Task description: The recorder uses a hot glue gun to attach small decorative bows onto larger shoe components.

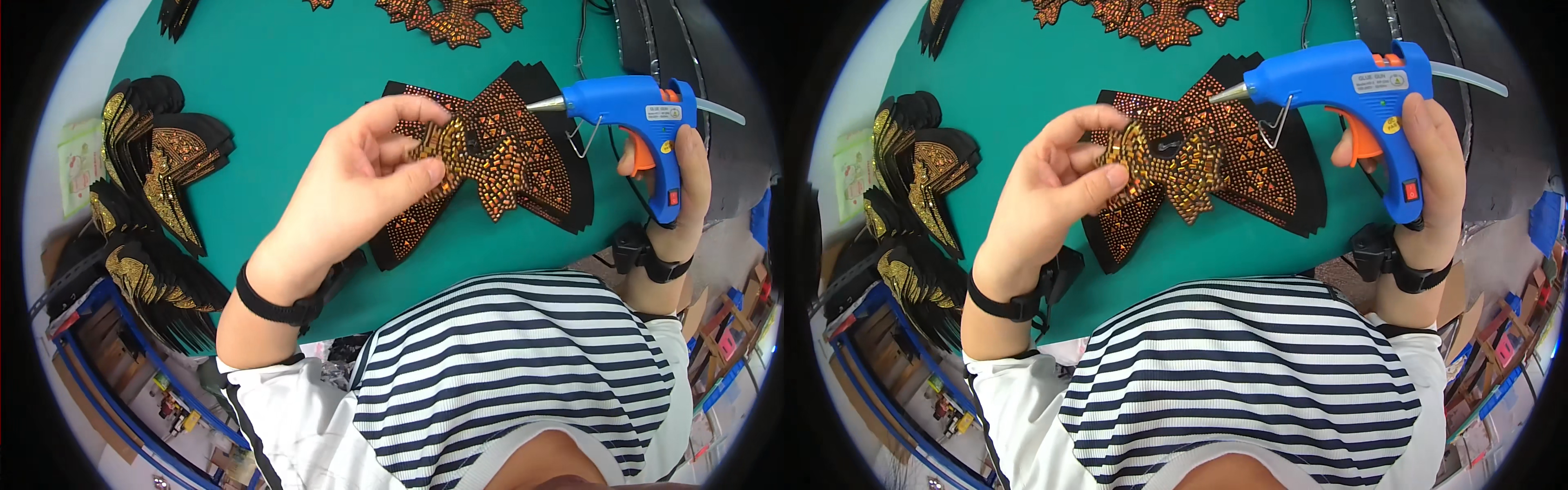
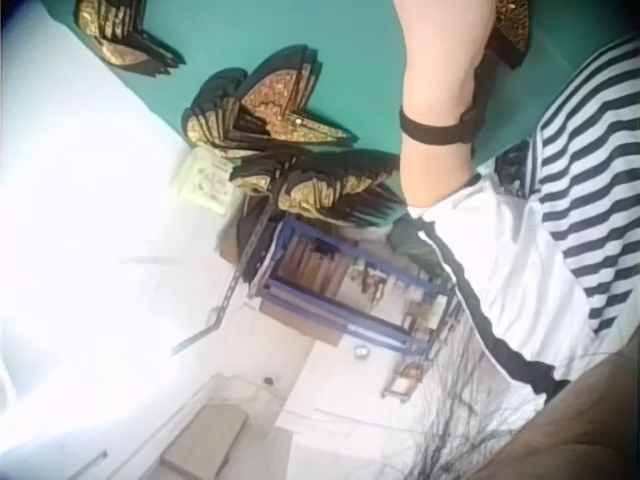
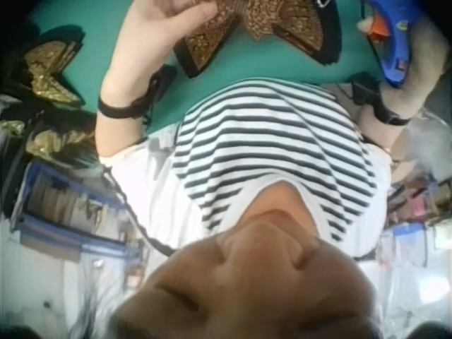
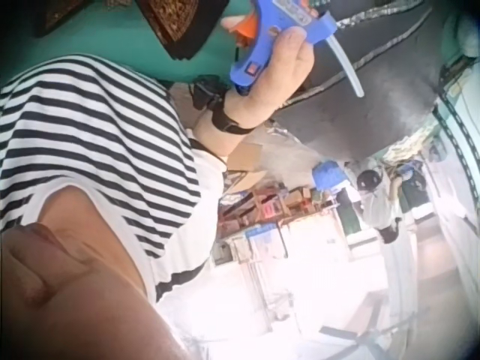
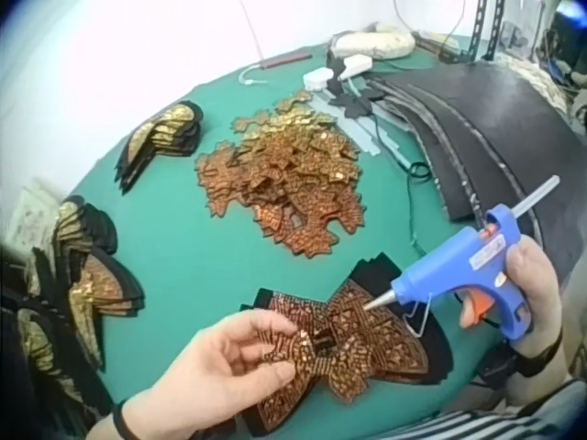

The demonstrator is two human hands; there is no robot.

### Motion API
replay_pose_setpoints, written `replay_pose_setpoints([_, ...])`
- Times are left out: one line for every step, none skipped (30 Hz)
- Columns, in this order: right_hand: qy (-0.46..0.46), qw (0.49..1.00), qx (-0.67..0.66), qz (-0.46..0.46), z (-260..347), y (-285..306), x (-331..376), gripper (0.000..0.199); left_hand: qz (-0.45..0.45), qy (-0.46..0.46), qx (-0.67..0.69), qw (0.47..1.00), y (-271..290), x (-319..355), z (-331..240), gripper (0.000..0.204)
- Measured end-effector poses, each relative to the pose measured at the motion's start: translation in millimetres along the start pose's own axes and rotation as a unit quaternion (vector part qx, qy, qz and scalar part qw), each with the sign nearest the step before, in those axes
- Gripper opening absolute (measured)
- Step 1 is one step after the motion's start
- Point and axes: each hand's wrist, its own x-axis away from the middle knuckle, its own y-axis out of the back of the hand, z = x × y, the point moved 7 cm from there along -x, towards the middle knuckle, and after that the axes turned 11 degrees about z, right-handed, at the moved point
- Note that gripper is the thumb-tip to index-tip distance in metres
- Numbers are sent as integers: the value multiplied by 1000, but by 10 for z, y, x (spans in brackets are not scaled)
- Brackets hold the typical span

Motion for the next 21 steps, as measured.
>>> replay_pose_setpoints([-9,1000,-4,-25,-28,14,0,50,-6,3,17,1000,-30,44,29,27])
replay_pose_setpoints([-18,999,-7,-50,-52,25,3,49,-12,6,33,999,-44,78,58,27])
replay_pose_setpoints([-27,997,-10,-76,-57,50,18,49,4,15,5,1000,-47,115,102,26])
replay_pose_setpoints([-27,996,-15,-79,-56,54,18,49,-1,35,-2,999,-68,144,134,24])
replay_pose_setpoints([-26,996,-19,-82,-55,58,17,49,-5,49,12,999,-95,160,165,24])
replay_pose_setpoints([-26,996,-22,-87,-59,65,11,49,-7,63,26,998,-115,153,206,24])
replay_pose_setpoints([-22,997,-24,-76,-54,58,0,49,-6,59,33,998,-136,128,229,23])
replay_pose_setpoints([-18,997,-25,-66,-49,55,-9,49,-5,55,40,998,-156,100,257,23])
replay_pose_setpoints([-14,998,-27,-54,-47,49,-18,49,-5,52,47,998,-174,84,282,22])
replay_pose_setpoints([-9,997,-36,-65,-53,49,-23,49,-25,35,16,999,-149,75,274,22])
replay_pose_setpoints([-4,996,-45,-76,-62,32,-33,50,-45,18,-15,999,-120,66,263,23])
replay_pose_setpoints([0,995,-53,-88,-69,30,-40,50,-63,1,-46,997,-84,54,255,23])
replay_pose_setpoints([-3,996,-53,-73,-85,38,-55,50,-77,-1,-91,993,-36,47,268,24])
replay_pose_setpoints([-6,997,-54,-57,-107,68,-68,51,-90,-4,-137,986,24,46,282,25])
replay_pose_setpoints([-10,998,-54,-43,-116,84,-77,51,-102,-6,-182,978,60,38,270,26])
replay_pose_setpoints([-1,998,-46,-45,-98,90,-83,50,-99,-11,-225,969,49,23,213,29])
replay_pose_setpoints([8,998,-39,-46,-78,94,-87,49,-96,-16,-267,959,28,8,126,31])
replay_pose_setpoints([16,998,-31,-43,-71,90,-97,48,-96,-20,-308,946,9,6,74,33])
replay_pose_setpoints([16,998,-35,-45,-85,92,-100,49,-105,-26,-315,943,11,2,57,32])
replay_pose_setpoints([15,998,-40,-47,-104,97,-97,51,-113,-33,-323,939,17,-7,44,31])
replay_pose_setpoints([15,998,-44,-51,-115,105,-93,53,-121,-39,-330,935,28,-15,35,30])
